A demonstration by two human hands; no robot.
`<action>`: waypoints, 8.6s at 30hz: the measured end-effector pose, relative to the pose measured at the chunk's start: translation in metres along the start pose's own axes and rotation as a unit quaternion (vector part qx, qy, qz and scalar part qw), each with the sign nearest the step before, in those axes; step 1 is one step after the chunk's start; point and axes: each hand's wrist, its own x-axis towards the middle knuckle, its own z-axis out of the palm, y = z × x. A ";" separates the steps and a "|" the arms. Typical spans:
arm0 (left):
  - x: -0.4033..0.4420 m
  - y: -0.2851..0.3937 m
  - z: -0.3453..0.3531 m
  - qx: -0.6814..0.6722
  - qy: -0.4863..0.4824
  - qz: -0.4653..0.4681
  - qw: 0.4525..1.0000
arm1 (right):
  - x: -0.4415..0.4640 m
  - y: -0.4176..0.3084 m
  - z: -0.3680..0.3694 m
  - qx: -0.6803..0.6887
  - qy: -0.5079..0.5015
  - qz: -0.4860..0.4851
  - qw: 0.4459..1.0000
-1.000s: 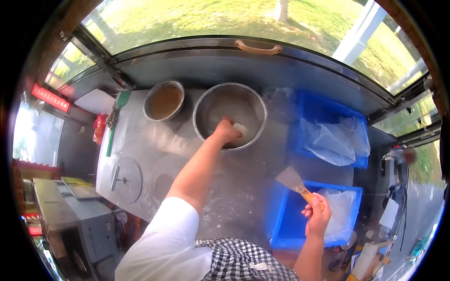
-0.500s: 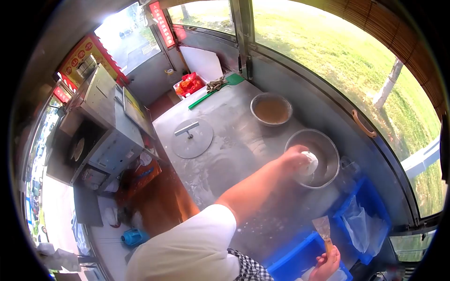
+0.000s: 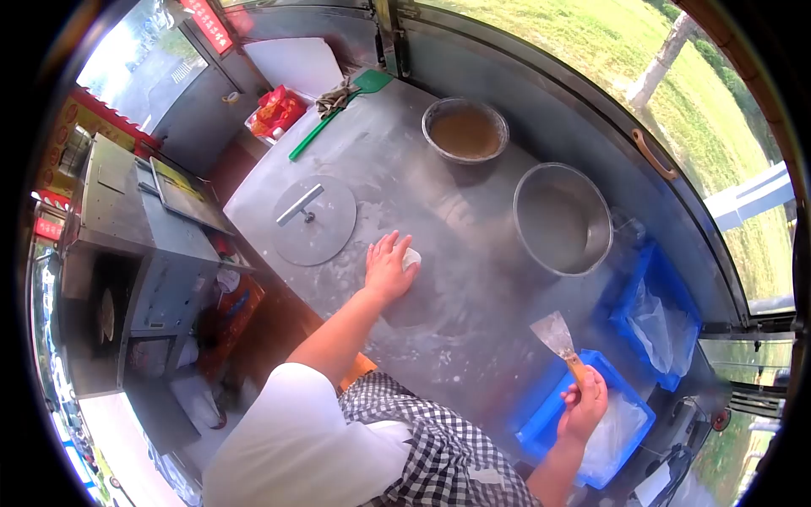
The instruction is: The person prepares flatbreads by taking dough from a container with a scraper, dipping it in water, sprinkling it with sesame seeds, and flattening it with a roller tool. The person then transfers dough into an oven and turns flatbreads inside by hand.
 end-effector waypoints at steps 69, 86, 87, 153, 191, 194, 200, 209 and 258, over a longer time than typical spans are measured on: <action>0.020 -0.149 -0.020 -0.092 0.049 0.268 0.958 | 0.015 0.179 0.372 -0.578 -0.366 -0.394 0.613; 0.025 -0.152 -0.013 -0.157 0.081 0.243 0.954 | -0.057 0.129 0.379 -0.268 -0.468 -0.216 0.814; 0.026 -0.150 -0.015 -0.151 0.076 0.234 0.958 | -0.048 0.137 0.378 -0.177 -0.458 -0.037 0.870; 0.025 -0.144 -0.019 -0.142 0.100 0.217 0.961 | 0.014 0.138 0.388 0.079 -0.323 0.359 0.872; -0.015 -0.067 0.007 0.135 -0.135 0.403 0.895 | 0.023 0.086 0.245 0.046 -0.235 0.271 0.932; -0.014 -0.067 0.003 0.118 -0.176 0.408 0.888 | 0.029 0.086 0.250 0.039 -0.244 0.265 0.932; -0.001 -0.040 -0.024 0.111 -0.159 0.394 0.899 | 0.021 0.088 0.249 0.026 -0.228 0.279 0.932; 0.036 -0.037 0.001 0.137 -0.150 0.321 0.925 | 0.012 0.084 0.249 0.024 -0.228 0.259 0.938; -0.015 -0.120 -0.051 -0.004 -0.051 0.174 0.983 | 0.014 0.126 0.402 0.167 -0.325 0.282 0.887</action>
